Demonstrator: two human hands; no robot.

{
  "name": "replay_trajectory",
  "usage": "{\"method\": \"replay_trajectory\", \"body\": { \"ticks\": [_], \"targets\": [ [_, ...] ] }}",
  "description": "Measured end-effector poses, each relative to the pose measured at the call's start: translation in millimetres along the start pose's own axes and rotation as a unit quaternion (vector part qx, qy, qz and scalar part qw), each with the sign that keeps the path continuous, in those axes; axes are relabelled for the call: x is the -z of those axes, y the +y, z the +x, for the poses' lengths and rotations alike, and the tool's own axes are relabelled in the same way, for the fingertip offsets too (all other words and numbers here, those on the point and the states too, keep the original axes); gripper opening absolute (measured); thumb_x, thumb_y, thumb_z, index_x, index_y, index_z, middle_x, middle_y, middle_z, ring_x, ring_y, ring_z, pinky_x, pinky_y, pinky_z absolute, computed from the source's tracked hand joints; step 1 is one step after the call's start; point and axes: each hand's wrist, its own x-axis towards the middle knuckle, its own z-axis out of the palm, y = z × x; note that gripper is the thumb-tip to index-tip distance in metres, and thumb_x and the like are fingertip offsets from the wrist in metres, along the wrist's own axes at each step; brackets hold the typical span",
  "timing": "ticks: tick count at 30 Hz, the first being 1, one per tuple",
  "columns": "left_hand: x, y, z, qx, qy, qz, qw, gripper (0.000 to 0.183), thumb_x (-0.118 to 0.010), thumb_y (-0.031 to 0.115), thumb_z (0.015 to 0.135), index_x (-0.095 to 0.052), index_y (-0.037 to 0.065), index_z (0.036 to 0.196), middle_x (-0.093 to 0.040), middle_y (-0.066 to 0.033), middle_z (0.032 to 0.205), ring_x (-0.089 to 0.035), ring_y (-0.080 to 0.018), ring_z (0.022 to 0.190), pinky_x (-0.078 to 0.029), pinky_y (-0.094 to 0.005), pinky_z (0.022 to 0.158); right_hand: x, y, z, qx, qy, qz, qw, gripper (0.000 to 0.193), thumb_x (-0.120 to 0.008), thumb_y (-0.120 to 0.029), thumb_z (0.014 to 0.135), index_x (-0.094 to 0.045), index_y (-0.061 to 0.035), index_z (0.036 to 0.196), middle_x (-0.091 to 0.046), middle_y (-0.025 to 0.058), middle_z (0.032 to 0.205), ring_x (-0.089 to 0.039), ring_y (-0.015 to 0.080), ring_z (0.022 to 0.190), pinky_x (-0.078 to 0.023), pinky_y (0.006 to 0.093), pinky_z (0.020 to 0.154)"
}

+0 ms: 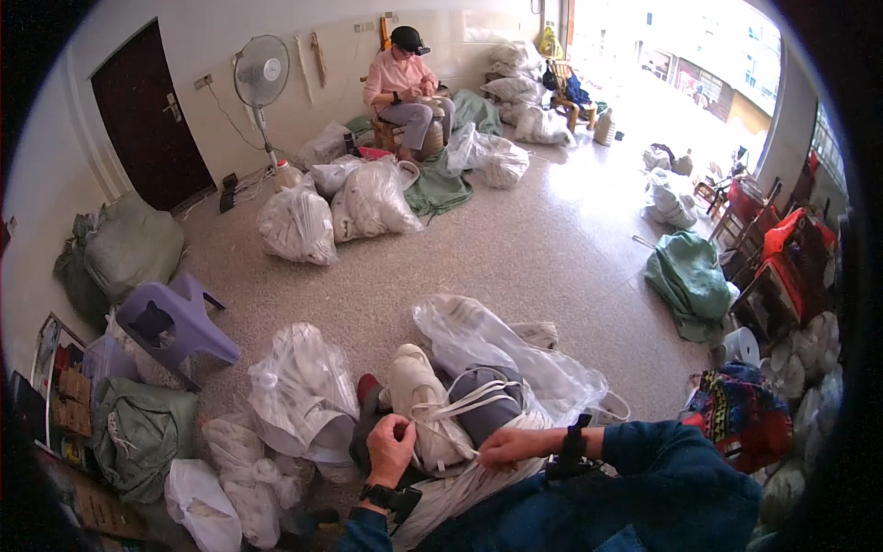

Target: Lacing a pair of white sneakers while sitting on the floor.

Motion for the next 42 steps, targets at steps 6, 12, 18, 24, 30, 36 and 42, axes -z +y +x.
{"method": "replay_trajectory", "body": {
  "ticks": [6,12,18,24,30,36,42],
  "targets": [
    [4,25,-16,0.030,-0.012,0.035,0.999,0.021,-0.072,0.013,0.081,-0.060,0.003,0.095,-0.066,-0.0125,0.085,-0.067,-0.0266,0.078,-0.052,-0.0378,0.069,0,-28,-3,0.187,0.207,0.092,0.956,0.020,-0.058,-0.014,0.096,-0.059,-0.0031,0.114,-0.064,0.0009,0.083,-0.059,0.0087,0.069,-0.049,0.0245,0.064],
    [-6,37,-53,-0.154,-0.016,0.224,0.962,0.042,-0.077,0.018,0.071,-0.056,0.004,0.104,-0.052,-0.0194,0.123,-0.051,-0.0394,0.114,-0.042,-0.0478,0.096,26,-23,-11,0.153,0.282,0.131,0.938,0.021,-0.058,-0.015,0.096,-0.062,-0.0027,0.113,-0.070,0.0062,0.091,-0.067,0.0121,0.073,-0.054,0.0242,0.062],
    [-18,20,-46,-0.123,0.026,0.163,0.979,0.027,-0.071,0.009,0.072,-0.057,0.003,0.095,-0.051,-0.0189,0.120,-0.051,-0.0399,0.112,-0.040,-0.0472,0.096,42,-36,-2,0.172,0.347,0.102,0.916,0.010,-0.060,-0.015,0.094,-0.061,-0.0056,0.095,-0.066,0.0019,0.081,-0.064,0.0094,0.066,-0.048,0.0230,0.052],
    [-15,34,-41,-0.138,0.058,0.226,0.963,0.011,-0.065,0.008,0.081,-0.060,0.005,0.090,-0.056,-0.0131,0.111,-0.054,-0.0347,0.103,-0.037,-0.0492,0.101,50,-27,8,0.193,0.387,0.136,0.891,0.010,-0.063,-0.012,0.092,-0.063,-0.0049,0.099,-0.062,-0.0012,0.081,-0.055,0.0053,0.066,-0.043,0.0207,0.056],
    [-9,52,-48,-0.152,0.055,0.271,0.949,0.008,-0.063,0.006,0.085,-0.062,0.007,0.093,-0.063,-0.0105,0.087,-0.061,-0.0284,0.087,-0.042,-0.0427,0.093,33,-43,9,0.271,0.331,0.125,0.895,0.007,-0.058,-0.008,0.096,-0.060,-0.0018,0.099,-0.066,0.0044,0.099,-0.060,0.0102,0.096,-0.047,0.0265,0.088],
    [13,79,-61,0.026,0.022,-0.033,0.999,0.006,-0.061,0.001,0.089,-0.062,0.000,0.095,-0.067,-0.0128,0.080,-0.066,-0.0224,0.069,-0.051,-0.0316,0.065,14,-55,48,0.331,0.281,0.130,0.891,0.006,-0.057,-0.006,0.096,-0.058,-0.0011,0.099,-0.066,0.0056,0.087,-0.063,0.0118,0.085,-0.050,0.0265,0.081],
    [28,89,-63,-0.012,0.054,0.040,0.998,0.007,-0.060,0.002,0.091,-0.063,-0.001,0.096,-0.067,-0.0142,0.083,-0.066,-0.0202,0.074,-0.051,-0.0321,0.067,-40,-60,75,0.336,0.277,-0.063,0.898,0.009,-0.059,-0.010,0.090,-0.060,-0.0007,0.092,-0.063,0.0122,0.078,-0.060,0.0187,0.074,-0.049,0.0329,0.069]
  ]
}}
